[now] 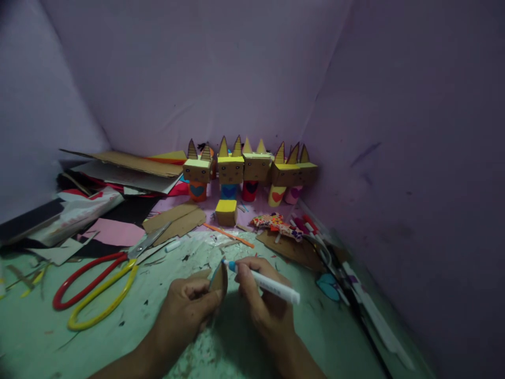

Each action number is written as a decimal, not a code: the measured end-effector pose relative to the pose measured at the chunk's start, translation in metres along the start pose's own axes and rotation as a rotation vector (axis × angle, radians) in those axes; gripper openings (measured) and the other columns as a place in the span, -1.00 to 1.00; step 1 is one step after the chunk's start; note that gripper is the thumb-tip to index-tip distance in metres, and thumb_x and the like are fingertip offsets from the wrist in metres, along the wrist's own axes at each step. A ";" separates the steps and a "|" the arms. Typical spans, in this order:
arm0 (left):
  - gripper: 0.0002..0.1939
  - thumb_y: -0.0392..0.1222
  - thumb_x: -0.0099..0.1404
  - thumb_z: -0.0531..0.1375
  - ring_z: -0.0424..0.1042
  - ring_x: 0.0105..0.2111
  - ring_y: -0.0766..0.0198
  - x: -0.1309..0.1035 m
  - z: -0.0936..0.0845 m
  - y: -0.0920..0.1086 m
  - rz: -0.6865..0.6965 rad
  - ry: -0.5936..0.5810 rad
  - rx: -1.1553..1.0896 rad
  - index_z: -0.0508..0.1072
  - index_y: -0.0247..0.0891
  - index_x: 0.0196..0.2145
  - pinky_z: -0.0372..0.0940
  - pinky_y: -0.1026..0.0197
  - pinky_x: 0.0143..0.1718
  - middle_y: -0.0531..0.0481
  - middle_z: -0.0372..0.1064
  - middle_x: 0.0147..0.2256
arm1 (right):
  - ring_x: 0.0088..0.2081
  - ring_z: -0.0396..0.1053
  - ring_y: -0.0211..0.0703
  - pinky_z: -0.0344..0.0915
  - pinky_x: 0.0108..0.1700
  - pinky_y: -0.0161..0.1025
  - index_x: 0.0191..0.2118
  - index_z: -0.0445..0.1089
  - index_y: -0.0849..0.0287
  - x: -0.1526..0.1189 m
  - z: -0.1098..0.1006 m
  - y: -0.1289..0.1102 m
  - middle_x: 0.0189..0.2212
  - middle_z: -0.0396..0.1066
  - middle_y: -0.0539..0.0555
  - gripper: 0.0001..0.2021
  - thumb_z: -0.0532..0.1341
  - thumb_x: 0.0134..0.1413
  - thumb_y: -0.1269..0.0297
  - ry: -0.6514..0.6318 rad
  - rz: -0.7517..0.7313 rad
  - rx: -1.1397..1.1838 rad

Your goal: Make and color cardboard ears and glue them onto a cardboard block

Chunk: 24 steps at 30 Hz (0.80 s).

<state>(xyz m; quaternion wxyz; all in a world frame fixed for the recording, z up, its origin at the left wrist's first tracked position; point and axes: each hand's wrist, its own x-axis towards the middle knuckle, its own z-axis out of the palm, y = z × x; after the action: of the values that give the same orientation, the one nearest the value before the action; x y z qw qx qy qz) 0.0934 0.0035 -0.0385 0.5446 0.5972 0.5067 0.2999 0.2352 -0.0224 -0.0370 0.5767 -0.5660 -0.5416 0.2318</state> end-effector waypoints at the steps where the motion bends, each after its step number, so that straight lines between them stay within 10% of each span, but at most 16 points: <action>1: -0.70 -0.15 0.05 0.08 0.04 -0.70 0.39 0.000 0.000 0.000 -0.008 -0.003 0.002 0.24 -0.24 -0.77 -0.09 0.29 -0.65 0.13 0.02 -0.76 | -0.56 0.34 -0.24 0.24 -0.51 -0.35 -0.37 0.40 0.17 0.000 0.000 0.001 -0.62 0.34 -0.04 -0.79 0.13 0.10 0.15 0.002 0.012 0.007; 24: -0.59 -0.07 0.13 0.09 -0.02 -0.70 0.41 0.001 0.000 -0.002 0.028 -0.017 -0.009 0.09 -0.22 -0.77 -0.15 0.28 -0.65 0.15 -0.05 -0.76 | -0.61 0.28 -0.26 0.17 -0.56 -0.34 -0.48 0.42 0.17 -0.003 0.002 -0.009 -0.67 0.33 -0.03 -0.76 0.14 0.07 0.15 -0.050 0.002 0.000</action>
<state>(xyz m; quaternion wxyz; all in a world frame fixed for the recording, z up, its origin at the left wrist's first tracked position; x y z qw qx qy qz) 0.0930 0.0047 -0.0405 0.5472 0.6043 0.4924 0.3048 0.2288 -0.0268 -0.0304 0.5630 -0.5605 -0.5552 0.2465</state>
